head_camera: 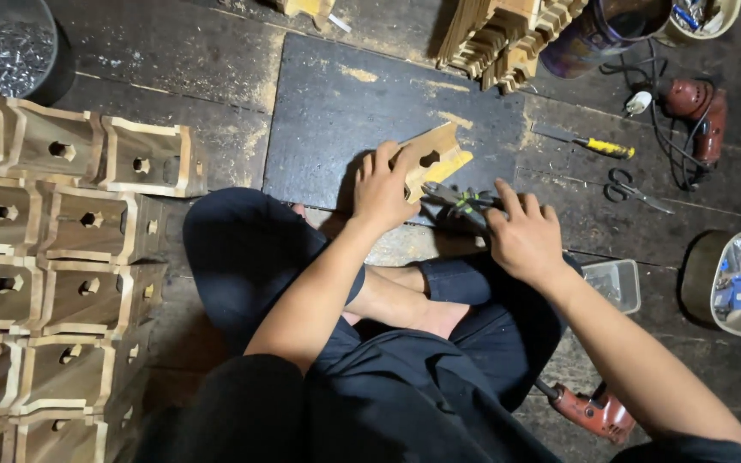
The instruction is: Assembling small wooden boxes by nailing pre-cut panels together using a hammer and pliers.
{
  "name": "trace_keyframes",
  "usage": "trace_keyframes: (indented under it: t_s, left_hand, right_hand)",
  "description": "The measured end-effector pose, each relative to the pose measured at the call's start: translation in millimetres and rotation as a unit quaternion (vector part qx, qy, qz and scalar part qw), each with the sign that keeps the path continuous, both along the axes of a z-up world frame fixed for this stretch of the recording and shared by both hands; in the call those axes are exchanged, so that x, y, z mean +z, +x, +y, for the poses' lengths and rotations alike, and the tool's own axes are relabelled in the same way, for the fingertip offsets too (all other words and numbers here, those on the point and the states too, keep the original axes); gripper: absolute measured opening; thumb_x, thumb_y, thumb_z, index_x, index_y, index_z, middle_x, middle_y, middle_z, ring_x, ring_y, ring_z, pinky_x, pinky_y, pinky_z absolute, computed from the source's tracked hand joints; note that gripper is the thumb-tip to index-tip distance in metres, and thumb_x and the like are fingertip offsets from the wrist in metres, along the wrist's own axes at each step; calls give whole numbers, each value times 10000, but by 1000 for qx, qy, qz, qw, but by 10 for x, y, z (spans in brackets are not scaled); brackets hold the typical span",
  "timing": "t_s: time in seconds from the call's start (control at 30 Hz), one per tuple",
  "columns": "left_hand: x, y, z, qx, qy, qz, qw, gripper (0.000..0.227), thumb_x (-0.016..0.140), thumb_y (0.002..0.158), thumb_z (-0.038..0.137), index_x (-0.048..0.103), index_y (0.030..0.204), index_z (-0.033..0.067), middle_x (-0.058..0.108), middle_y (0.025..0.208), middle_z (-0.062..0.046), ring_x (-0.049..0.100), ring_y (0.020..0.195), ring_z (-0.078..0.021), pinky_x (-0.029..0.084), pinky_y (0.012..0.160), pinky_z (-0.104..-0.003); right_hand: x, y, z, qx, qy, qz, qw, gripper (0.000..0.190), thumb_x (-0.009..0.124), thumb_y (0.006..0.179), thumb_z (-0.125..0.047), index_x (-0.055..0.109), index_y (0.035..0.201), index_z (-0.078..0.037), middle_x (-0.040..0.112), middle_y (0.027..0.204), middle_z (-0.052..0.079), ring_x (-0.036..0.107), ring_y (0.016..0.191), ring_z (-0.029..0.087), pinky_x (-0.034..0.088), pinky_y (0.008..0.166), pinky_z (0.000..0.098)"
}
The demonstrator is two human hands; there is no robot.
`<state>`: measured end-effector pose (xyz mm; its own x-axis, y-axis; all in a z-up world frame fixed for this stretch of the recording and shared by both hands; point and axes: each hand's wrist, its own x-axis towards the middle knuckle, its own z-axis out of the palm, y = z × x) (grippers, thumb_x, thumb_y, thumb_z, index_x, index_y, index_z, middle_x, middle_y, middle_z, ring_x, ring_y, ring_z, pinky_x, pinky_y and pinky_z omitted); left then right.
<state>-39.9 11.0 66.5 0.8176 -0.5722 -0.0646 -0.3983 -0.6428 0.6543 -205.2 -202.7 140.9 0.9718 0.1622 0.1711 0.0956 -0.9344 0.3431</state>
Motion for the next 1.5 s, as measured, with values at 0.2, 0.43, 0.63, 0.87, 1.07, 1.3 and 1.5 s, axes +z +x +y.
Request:
trace_keyframes:
  t_s: [0.2,0.43,0.63,0.87,1.07,1.3,1.5]
  left_hand:
    - [-112,-25,-25,12,0,-25,1000,965,898,643,351,501,1504,171,419,1433,-132,487,1274,-418,464,1025,-564]
    - [-108,-46,-43,20,5,-5,1000,1002,906,620,336,488,1521,201,393,1446,-113,482,1278,-421,469,1038,-573]
    - [-238,-61,-82,28,-6,-8,1000,977,917,613,315,506,1490,182,387,1433,-127,478,1277,-440,477,1038,-583]
    - [-149,-56,-16,31,-59,-15,998,948,896,600,309,569,1472,132,405,1411,-133,453,1323,-432,482,1081,-541]
    - [-257,62,21,39,-89,-5,995,937,893,554,354,634,1435,163,453,1392,-103,494,1307,-407,497,1098,-520]
    - [-412,195,79,64,-119,-1,991,979,933,465,422,688,1400,266,517,1433,-54,570,1299,-412,485,1118,-532]
    - [-424,272,102,59,-142,-13,988,957,926,458,409,703,1381,290,543,1408,-52,606,1265,-417,494,1110,-514]
  right_hand:
    - [170,90,21,4,-69,48,996,244,648,754,-288,759,969,-270,697,1398,5,665,1024,255,493,744,411]
    - [386,188,124,4,-97,78,992,269,730,734,-372,790,977,-273,707,1392,29,671,916,275,466,700,420]
    - [465,357,226,-13,-109,119,987,130,709,838,-373,762,902,-272,685,1098,60,634,770,305,404,631,425]
    - [686,414,333,-109,-59,296,947,244,600,949,-328,800,1058,-241,673,1094,107,720,934,357,584,649,481]
    - [-258,-157,335,-198,105,231,947,307,591,912,-255,719,1190,-242,596,1193,110,696,1012,397,627,708,552]
    - [-408,-213,650,-261,201,169,929,311,673,871,-239,699,1180,-210,560,1174,125,666,1023,429,620,766,600]
    - [-422,-207,806,-297,265,153,905,313,718,820,-227,674,1129,-209,547,1301,105,640,1167,421,614,858,607]
